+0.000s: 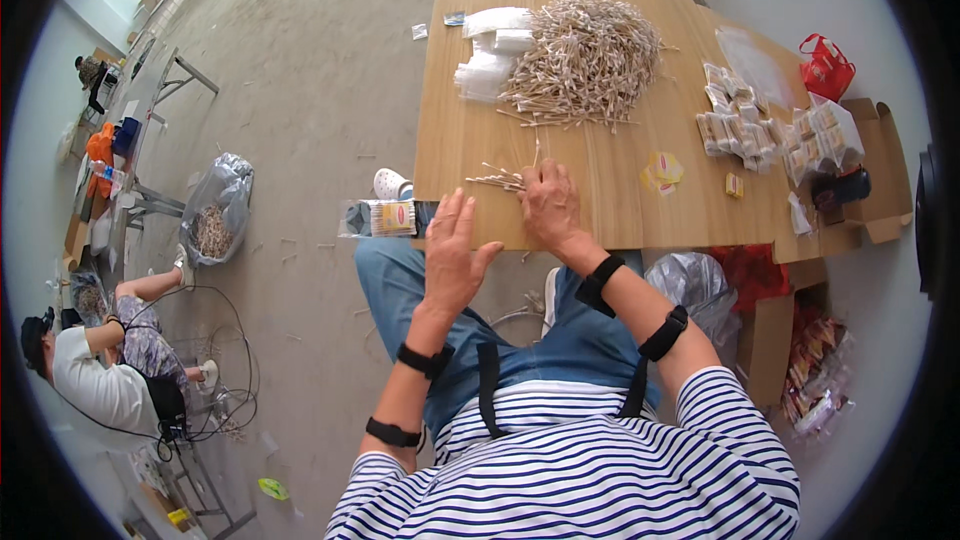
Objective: Packing cotton swabs into small plastic bags and sealing them with stickers.
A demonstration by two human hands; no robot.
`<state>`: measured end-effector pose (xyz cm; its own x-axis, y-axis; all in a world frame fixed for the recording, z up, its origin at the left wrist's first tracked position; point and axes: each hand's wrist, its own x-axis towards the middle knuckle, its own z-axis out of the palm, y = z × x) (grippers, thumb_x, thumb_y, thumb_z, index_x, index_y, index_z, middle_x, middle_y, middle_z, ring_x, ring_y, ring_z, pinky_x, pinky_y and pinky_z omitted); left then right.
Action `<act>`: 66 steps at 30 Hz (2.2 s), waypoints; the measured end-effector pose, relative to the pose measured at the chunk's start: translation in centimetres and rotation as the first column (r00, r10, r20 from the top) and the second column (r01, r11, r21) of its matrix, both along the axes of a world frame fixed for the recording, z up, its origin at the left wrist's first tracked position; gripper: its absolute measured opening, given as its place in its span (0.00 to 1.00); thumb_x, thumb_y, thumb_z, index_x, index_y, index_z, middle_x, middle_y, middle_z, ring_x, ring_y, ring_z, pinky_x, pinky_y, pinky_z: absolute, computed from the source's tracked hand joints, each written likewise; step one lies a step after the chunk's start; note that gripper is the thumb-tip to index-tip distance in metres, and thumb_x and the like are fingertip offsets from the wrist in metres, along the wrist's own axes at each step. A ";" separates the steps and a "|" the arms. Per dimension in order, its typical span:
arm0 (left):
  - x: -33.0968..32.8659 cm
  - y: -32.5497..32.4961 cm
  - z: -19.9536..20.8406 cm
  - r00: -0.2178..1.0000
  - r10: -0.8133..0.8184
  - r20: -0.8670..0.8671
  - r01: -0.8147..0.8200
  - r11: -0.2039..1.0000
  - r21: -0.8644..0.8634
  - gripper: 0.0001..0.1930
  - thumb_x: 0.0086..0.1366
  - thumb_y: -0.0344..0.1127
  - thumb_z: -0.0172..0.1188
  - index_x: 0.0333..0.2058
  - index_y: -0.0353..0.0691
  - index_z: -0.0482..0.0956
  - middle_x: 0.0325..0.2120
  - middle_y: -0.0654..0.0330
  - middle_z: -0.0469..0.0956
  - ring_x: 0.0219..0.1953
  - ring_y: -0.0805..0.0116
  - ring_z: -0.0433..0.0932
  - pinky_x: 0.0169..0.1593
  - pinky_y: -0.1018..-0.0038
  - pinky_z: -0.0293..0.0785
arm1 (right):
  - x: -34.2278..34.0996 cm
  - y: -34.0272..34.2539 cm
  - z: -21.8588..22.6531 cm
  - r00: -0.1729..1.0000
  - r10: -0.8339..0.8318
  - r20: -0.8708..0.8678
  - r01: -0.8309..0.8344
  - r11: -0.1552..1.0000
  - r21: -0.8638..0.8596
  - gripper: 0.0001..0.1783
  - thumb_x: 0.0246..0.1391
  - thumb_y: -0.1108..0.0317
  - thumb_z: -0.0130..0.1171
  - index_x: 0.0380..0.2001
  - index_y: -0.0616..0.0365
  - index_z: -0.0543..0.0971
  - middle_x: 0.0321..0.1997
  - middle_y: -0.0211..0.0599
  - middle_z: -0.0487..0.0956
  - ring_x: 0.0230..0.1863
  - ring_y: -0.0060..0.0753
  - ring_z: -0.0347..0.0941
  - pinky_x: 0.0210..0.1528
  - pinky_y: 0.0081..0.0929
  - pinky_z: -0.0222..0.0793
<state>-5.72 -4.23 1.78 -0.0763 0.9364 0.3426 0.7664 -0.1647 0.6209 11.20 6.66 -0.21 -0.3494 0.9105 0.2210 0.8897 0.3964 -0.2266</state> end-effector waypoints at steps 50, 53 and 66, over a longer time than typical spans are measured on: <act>2.3 1.7 -2.5 0.943 -0.097 -0.318 0.013 0.966 -0.258 0.47 0.58 0.58 0.66 0.70 0.39 0.60 0.73 0.58 0.55 0.76 0.58 0.49 0.73 0.41 0.39 | 0.8 3.7 -0.3 0.988 -0.005 -0.153 -0.003 0.999 -0.050 0.06 0.49 0.75 0.58 0.34 0.59 0.77 0.41 0.48 0.79 0.39 0.56 0.81 0.40 0.47 0.78; 2.5 1.5 -2.5 0.942 -0.104 -0.318 0.022 0.968 -0.251 0.47 0.57 0.57 0.67 0.70 0.40 0.60 0.73 0.58 0.55 0.76 0.58 0.49 0.73 0.42 0.39 | 1.0 2.9 -0.8 0.985 0.028 -0.171 -0.036 0.998 -0.042 0.06 0.49 0.76 0.58 0.33 0.59 0.77 0.40 0.48 0.78 0.40 0.56 0.81 0.40 0.47 0.78; 2.7 1.6 -2.6 0.939 -0.087 -0.332 0.008 0.972 -0.233 0.47 0.57 0.55 0.68 0.69 0.38 0.61 0.73 0.56 0.55 0.75 0.58 0.50 0.73 0.42 0.39 | -0.9 0.7 -0.4 0.943 0.197 -0.268 -0.208 0.978 -0.011 0.05 0.47 0.77 0.60 0.30 0.60 0.77 0.38 0.49 0.76 0.40 0.55 0.79 0.41 0.47 0.76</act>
